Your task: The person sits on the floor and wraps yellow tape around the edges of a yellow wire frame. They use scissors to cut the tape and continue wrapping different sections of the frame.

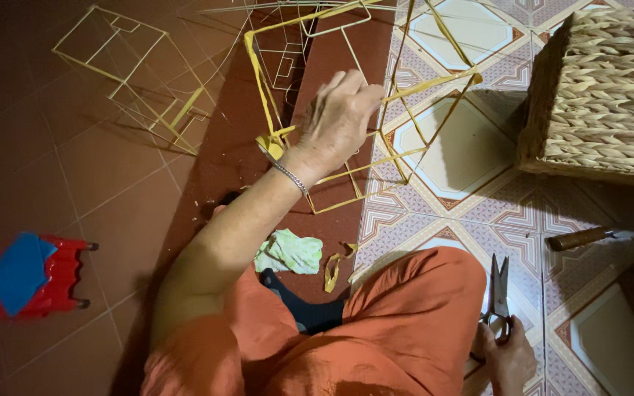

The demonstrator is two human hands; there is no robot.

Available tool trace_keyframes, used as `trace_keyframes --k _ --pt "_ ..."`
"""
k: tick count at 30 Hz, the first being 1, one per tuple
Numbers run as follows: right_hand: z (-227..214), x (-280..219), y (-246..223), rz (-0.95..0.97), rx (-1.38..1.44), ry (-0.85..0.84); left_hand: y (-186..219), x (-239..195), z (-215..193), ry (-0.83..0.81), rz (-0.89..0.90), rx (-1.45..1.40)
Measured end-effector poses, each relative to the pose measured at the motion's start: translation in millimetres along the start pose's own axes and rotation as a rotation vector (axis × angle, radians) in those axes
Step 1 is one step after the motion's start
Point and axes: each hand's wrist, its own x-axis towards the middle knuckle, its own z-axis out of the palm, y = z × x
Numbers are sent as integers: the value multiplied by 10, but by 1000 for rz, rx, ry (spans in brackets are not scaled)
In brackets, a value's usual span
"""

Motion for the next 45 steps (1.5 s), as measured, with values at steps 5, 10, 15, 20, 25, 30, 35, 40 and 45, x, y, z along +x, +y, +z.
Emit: trace_keyframes --k 5,10,15,20,25,30,35,40,45 --pt "6 -13 7 23 -25 -30 -24 7 35 -46 83 34" --pt "15 -2 13 10 -57 -36 5 246 12 -469 -303 -86" --pt "50 -25 -36 108 -73 -87 -9 244 -53 -449 -195 38" --pt "76 -73 -64 157 -30 -101 -88 52 54 -135 256 281" --pt "62 -94 -46 163 -53 -148 -172 177 136 -389 -1 159" --pt "46 -70 -60 100 -182 -121 -168 346 -11 -370 -190 -162" --pt "-29 -4 -37 127 -110 -193 -57 471 -193 -619 -579 -278" --pt "-91 64 -70 107 -25 -192 -58 252 -564 -520 -383 -21" --pt "-173 153 -84 62 -55 -199 -334 -364 -1003 87 -121 -152"
